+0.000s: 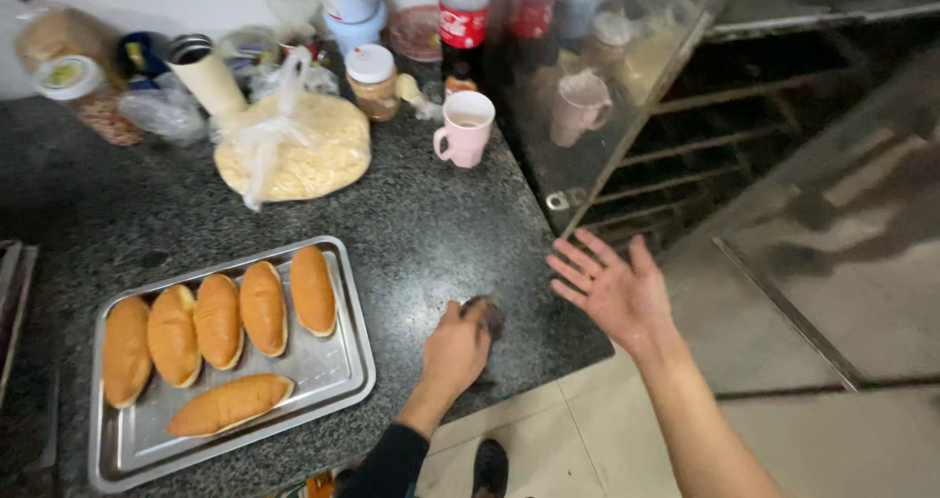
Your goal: The person slices hot dog buns lengthwise using a knife, places them on a tray, retrieves a tray of pre-assembled hot dogs from a display case, and applies a white sauce to the buns using a piping bag. The person also handles burger buns and places them on a tray.
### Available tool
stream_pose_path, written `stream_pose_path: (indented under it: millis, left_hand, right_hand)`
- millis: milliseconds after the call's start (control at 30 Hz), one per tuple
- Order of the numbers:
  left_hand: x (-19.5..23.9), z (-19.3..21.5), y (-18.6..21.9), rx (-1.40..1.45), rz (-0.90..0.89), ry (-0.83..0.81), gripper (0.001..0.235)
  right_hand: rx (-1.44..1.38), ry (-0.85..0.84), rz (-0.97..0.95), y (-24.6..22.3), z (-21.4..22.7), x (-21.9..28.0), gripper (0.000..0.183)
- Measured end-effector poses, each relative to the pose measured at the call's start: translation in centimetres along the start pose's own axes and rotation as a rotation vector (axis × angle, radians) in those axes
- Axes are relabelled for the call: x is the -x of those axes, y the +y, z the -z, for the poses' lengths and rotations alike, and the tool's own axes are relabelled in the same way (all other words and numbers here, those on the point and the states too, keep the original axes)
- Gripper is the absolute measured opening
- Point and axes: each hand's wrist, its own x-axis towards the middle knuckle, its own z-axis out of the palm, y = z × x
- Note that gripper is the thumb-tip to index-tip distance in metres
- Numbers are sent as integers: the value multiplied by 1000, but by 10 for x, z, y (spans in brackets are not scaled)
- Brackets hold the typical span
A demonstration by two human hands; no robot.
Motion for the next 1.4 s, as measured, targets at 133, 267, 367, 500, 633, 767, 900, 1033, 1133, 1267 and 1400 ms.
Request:
stream_pose_path:
  millis: [133, 267, 367, 500, 633, 767, 900, 1033, 1133, 1267, 1400]
  left_hand:
    - [33, 51, 49, 279, 40, 314, 47]
    - [35, 65, 116, 241, -329, 692, 70]
    - [14, 88, 113, 309, -195, 687, 57]
    - [-8, 99, 109, 262, -243, 724, 50]
    - [-29, 97, 105, 254, -289, 689, 50]
    - [-69, 103, 80, 184, -179, 600, 48]
    - [-109, 131, 30, 187, -18, 314, 43]
    - [-115, 146, 5, 267, 46, 365, 45]
    - [-79, 131, 4, 673, -15, 472, 48]
    - [-39, 83, 30, 401, -410, 541, 49]
    - [-54, 58, 1, 468, -299, 349, 45]
  right_hand:
    - [-65, -115, -49, 32, -26, -44, 81]
    - [-142, -500, -104, 92, -64, -58, 73]
    - [-57, -698, 24, 125, -79, -65, 74]
    - [-143, -722, 79, 119, -96, -79, 73]
    - [-39, -708, 117, 83, -125, -50, 71]
    - [291, -136, 58, 67, -123, -16, 63]
    - [-151, -353, -98, 79, -132, -39, 59]
    - [-154, -429, -41, 70, -121, -35, 78]
    - [-10, 12, 45, 61, -114, -47, 73]
    - [43, 234, -93, 99, -117, -72, 64]
    - [-17, 172, -141, 128, -108, -66, 63]
